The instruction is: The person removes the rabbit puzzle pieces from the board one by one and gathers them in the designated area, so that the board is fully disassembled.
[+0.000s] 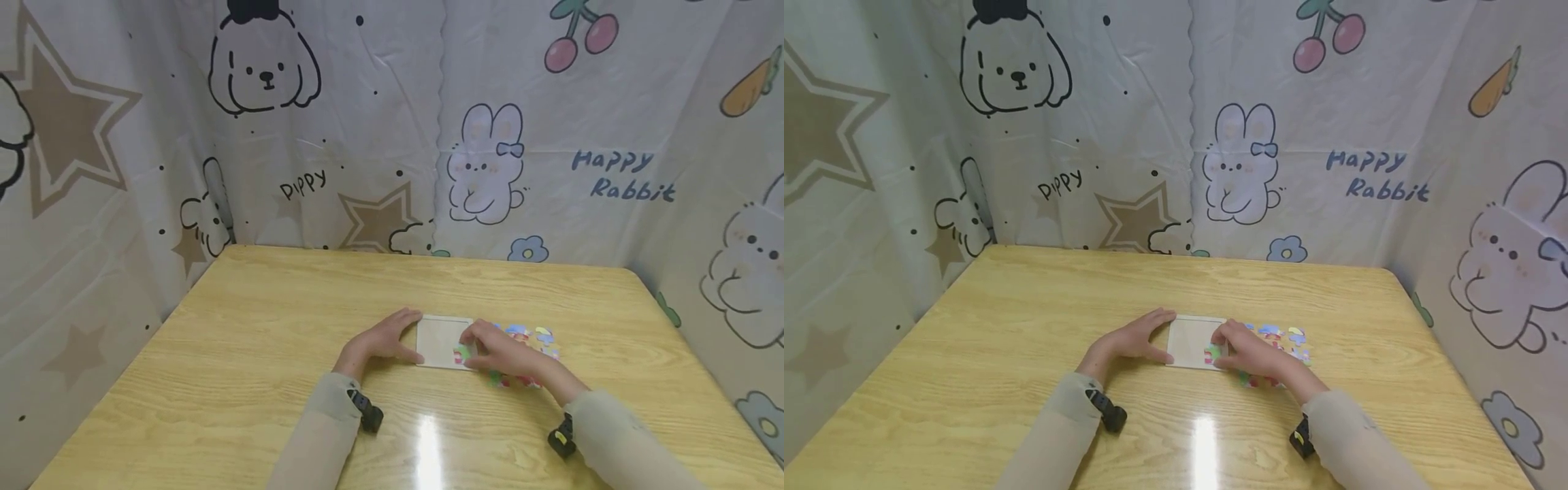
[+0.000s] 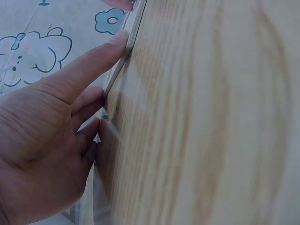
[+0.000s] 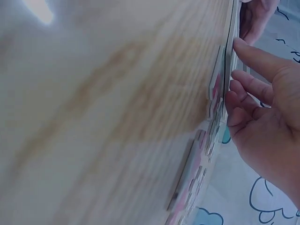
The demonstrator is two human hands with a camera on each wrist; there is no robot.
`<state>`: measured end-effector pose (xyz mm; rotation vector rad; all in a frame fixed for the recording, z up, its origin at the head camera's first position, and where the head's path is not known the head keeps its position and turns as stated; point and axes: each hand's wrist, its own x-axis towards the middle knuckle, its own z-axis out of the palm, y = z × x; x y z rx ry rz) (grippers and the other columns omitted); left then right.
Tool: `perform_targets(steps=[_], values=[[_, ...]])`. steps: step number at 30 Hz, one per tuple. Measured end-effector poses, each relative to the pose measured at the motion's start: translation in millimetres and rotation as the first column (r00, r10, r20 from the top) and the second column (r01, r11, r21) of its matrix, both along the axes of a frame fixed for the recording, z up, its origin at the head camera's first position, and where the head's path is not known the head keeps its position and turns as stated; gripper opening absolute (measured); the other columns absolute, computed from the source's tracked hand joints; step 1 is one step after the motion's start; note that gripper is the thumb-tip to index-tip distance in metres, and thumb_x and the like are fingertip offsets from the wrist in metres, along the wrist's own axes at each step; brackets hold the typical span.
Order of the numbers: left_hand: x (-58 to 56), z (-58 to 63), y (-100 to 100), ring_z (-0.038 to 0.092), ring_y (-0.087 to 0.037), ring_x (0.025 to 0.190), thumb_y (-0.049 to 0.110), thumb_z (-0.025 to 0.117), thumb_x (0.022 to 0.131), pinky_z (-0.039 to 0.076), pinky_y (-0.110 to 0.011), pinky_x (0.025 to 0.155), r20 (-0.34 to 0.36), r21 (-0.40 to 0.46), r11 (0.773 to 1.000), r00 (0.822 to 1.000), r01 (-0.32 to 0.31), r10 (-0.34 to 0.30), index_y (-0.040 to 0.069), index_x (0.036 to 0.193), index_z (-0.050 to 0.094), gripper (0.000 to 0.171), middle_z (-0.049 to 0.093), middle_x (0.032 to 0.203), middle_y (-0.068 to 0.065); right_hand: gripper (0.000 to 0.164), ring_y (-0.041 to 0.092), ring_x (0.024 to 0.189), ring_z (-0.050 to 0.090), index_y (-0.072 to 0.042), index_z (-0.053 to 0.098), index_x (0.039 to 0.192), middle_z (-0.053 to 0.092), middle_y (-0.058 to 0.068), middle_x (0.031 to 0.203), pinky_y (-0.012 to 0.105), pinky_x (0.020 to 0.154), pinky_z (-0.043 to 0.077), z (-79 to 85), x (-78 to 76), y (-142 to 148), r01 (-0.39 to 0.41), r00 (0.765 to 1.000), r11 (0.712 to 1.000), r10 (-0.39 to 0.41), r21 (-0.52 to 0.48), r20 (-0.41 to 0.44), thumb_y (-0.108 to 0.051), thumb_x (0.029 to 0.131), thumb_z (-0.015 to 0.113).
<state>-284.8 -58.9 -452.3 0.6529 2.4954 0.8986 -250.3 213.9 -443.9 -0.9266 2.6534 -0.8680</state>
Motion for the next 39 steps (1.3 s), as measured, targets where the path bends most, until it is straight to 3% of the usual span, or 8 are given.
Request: perform_targets(steps=[7, 13, 27, 39], values=[[0.5, 1.4, 0, 0.016, -0.028, 0.154, 0.035, 0.079, 0.082, 0.018, -0.045, 0.127, -0.002, -0.010, 1.000, 1.000, 0.004, -0.004, 0.016, 0.155, 0.029, 0.090, 0.021, 0.164, -0.006, 0.031, 0.016, 0.096, 0.049, 0.000, 0.054, 0.115, 0.055, 0.010, 0.108, 0.023, 0.082, 0.048, 1.4, -1.5, -2, -0.020, 0.997, 1.000, 0.019, 0.007, 0.071, -0.016, 0.092, 0.066], [2.3, 1.8, 1, 0.016, -0.029, 0.154, 0.034, 0.079, 0.082, 0.018, -0.045, 0.127, 0.001, -0.006, 1.000, 1.000, 0.011, -0.011, 0.014, 0.154, 0.029, 0.090, 0.022, 0.164, -0.007, 0.030, 0.018, 0.095, 0.047, 0.002, 0.050, 0.113, 0.053, 0.012, 0.106, 0.021, 0.080, 0.046, 2.5, -0.4, -3, 0.010, 0.992, 1.000, -0.007, -0.026, 0.126, -0.011, 0.091, 0.067], [1.4, 5.7, 0, 0.013, -0.028, 0.154, 0.034, 0.078, 0.083, 0.016, -0.046, 0.127, 0.017, -0.004, 1.000, 1.000, 0.008, -0.008, 0.015, 0.155, 0.027, 0.090, 0.019, 0.165, -0.006, 0.020, 0.019, 0.095, 0.059, 0.003, 0.052, 0.110, 0.061, 0.014, 0.104, 0.023, 0.080, 0.055, 3.8, 4.5, -5, 0.028, 0.999, 0.997, -0.025, -0.077, 0.038, 0.003, 0.091, 0.060], [2.8, 4.7, 0, 0.013, -0.029, 0.154, 0.033, 0.078, 0.083, 0.016, -0.047, 0.127, 0.017, 0.004, 1.000, 1.000, 0.007, -0.007, 0.014, 0.155, 0.028, 0.090, 0.020, 0.165, -0.007, 0.013, 0.012, 0.086, 0.052, 0.003, 0.052, 0.107, 0.059, 0.012, 0.099, 0.019, 0.071, 0.049, 4.6, 9.4, -3, 0.057, 0.997, 0.989, -0.050, -0.135, 0.056, 0.004, 0.095, 0.054]])
